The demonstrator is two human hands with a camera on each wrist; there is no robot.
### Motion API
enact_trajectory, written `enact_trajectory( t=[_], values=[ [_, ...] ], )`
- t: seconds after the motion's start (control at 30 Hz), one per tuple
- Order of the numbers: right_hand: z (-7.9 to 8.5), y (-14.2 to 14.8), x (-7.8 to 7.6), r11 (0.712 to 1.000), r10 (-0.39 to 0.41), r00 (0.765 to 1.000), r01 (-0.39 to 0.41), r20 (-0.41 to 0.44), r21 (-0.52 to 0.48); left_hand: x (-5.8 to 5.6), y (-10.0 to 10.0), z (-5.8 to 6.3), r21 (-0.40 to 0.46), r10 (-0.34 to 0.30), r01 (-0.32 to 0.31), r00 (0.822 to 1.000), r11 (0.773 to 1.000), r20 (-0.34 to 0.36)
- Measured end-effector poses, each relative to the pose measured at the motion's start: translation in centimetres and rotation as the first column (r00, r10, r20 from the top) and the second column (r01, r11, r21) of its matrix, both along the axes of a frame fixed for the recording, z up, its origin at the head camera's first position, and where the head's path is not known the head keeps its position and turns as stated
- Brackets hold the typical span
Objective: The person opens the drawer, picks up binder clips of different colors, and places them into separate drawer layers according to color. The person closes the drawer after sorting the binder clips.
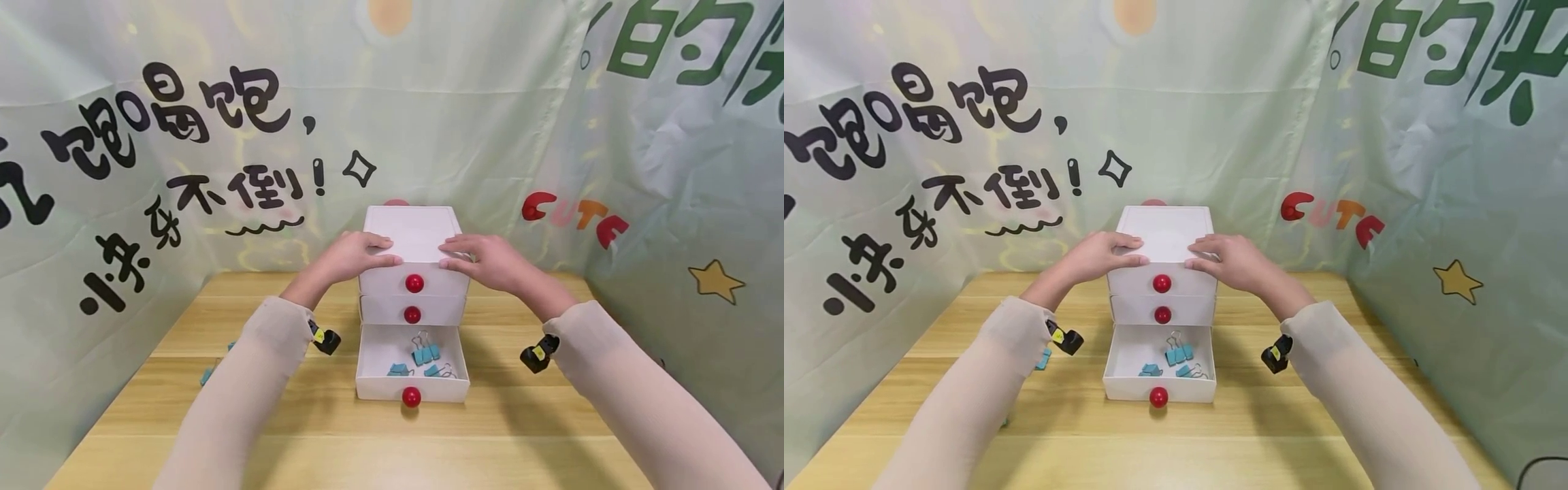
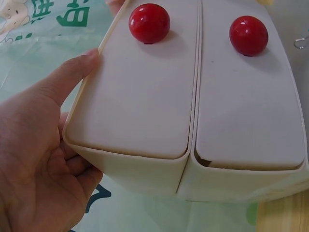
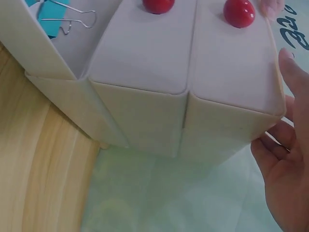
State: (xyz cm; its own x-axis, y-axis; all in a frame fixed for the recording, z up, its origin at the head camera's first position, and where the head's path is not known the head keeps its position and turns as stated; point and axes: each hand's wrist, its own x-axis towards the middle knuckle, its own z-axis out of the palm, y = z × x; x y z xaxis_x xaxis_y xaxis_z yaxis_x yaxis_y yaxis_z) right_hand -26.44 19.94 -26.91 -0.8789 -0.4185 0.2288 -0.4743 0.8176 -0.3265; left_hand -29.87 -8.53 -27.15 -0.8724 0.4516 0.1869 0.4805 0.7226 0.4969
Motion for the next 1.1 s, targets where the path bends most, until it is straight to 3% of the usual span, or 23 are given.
enact_trajectory(
  t=[0.37, 0.6, 0.8, 1.1],
  values=[
    [0.1, -0.4, 0.1, 0.998, -0.024, 1.0, 0.025, 0.016, -0.06, 0.2, -0.1, 0.3, -0.066, -0.024, 0.02, 0.998, 0.998, -0.059],
    [0.2, -0.4, 0.3, 0.997, -0.033, 0.999, 0.035, 0.036, -0.062, 1.1, -0.8, 0.6, -0.062, -0.057, 0.05, 0.993, 0.997, -0.107],
    [0.2, -0.6, 0.2, 0.997, -0.037, 0.998, 0.04, 0.042, -0.066, 1.9, -2.8, 0.1, -0.078, -0.039, 0.027, 0.986, 0.997, -0.162],
    [0.1, -0.6, 0.2, 0.995, -0.043, 0.998, 0.046, 0.037, -0.084, 3.7, -6.3, -1.0, -0.059, -0.055, 0.047, 0.99, 0.997, -0.128]
  ],
)
